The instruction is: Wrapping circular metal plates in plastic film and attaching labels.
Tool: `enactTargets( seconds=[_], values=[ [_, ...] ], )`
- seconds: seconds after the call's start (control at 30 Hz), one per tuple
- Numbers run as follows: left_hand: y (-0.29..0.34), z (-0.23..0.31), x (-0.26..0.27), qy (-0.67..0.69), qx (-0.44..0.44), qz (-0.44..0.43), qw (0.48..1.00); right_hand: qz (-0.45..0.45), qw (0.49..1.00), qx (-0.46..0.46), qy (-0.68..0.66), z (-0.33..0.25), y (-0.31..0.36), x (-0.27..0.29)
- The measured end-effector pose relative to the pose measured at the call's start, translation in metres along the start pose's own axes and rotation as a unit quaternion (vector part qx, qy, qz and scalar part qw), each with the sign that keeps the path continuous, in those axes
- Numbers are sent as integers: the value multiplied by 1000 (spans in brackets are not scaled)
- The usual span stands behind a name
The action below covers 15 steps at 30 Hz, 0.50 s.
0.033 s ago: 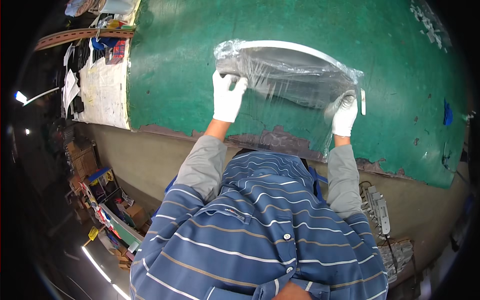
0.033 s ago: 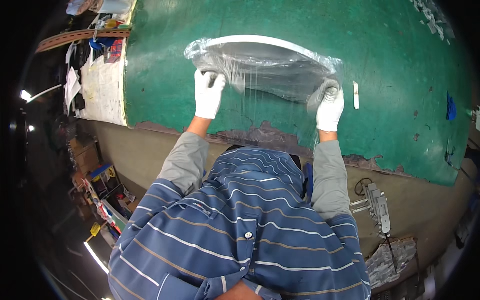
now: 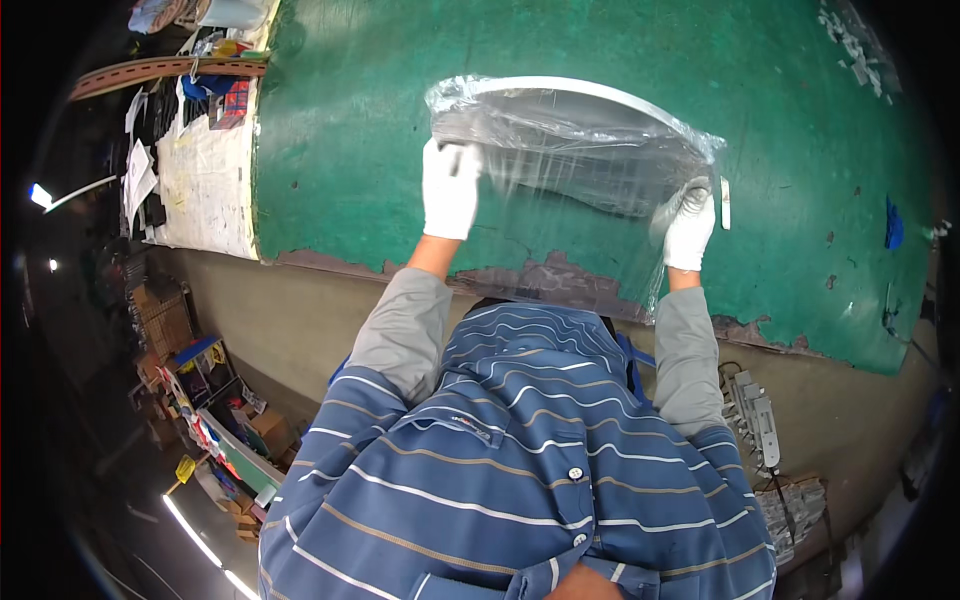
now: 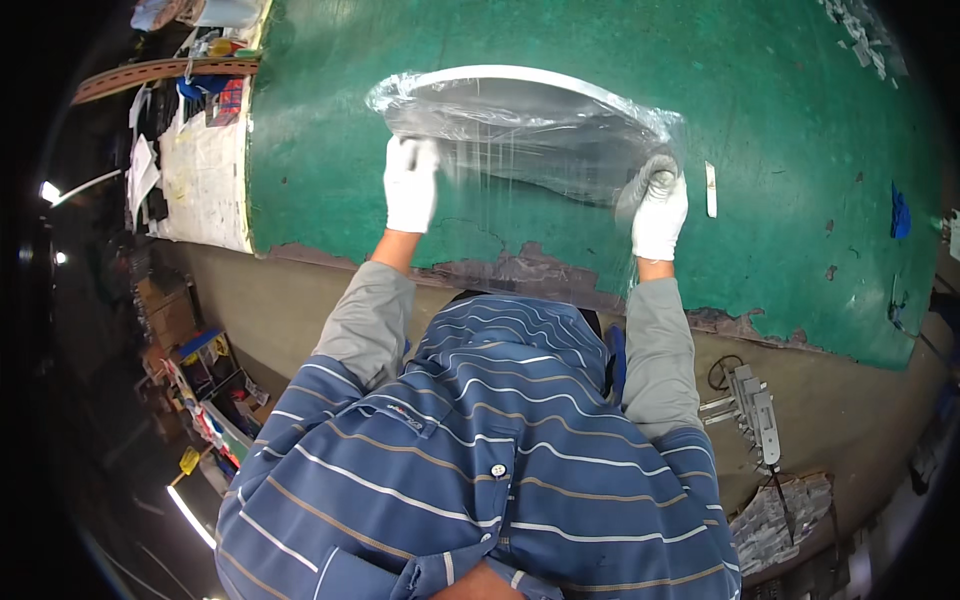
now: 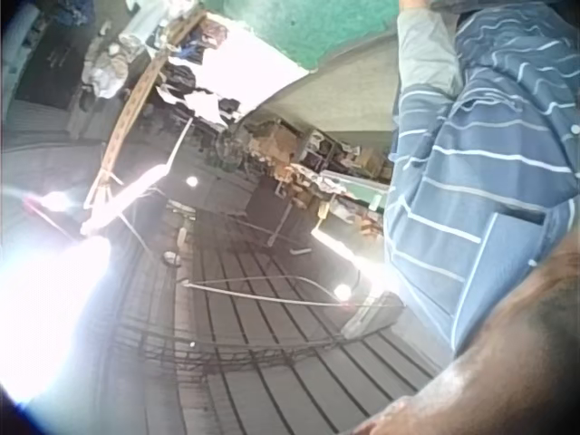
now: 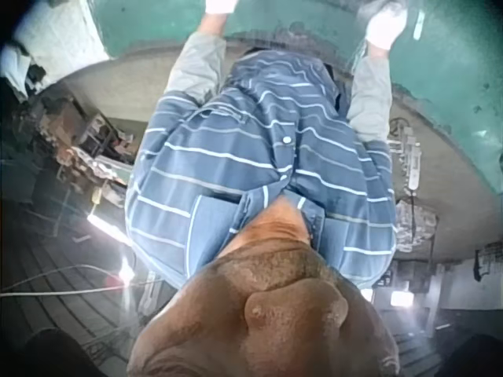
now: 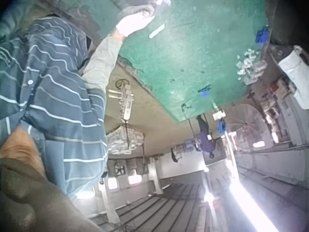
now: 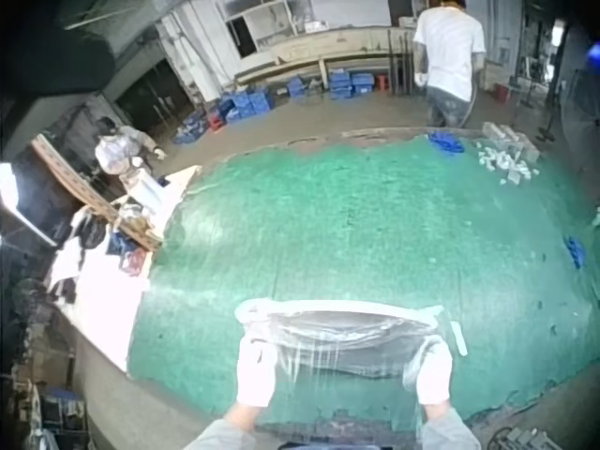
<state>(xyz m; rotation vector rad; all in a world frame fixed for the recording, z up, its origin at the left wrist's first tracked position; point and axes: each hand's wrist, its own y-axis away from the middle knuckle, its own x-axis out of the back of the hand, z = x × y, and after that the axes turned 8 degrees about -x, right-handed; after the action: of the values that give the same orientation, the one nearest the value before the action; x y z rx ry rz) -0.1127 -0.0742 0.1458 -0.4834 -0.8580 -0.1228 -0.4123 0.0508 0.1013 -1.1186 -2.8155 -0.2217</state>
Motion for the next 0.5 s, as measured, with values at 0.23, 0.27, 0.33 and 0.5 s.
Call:
enactTargets(
  seconds=[0.23,0.27,0.33,0.5],
  values=[
    [-2,-26,-2,134,-44,105,984,11,980,-85,180,-11,10,5],
    [13,-19,-3,171,116,7,978,8,973,-115,200,-5,6,7],
    [25,-21,-3,204,275,-96,935,4,963,-149,224,1,5,10],
    [16,-43,-11,507,398,-88,760,-17,959,-162,233,6,-17,5]
  ],
)
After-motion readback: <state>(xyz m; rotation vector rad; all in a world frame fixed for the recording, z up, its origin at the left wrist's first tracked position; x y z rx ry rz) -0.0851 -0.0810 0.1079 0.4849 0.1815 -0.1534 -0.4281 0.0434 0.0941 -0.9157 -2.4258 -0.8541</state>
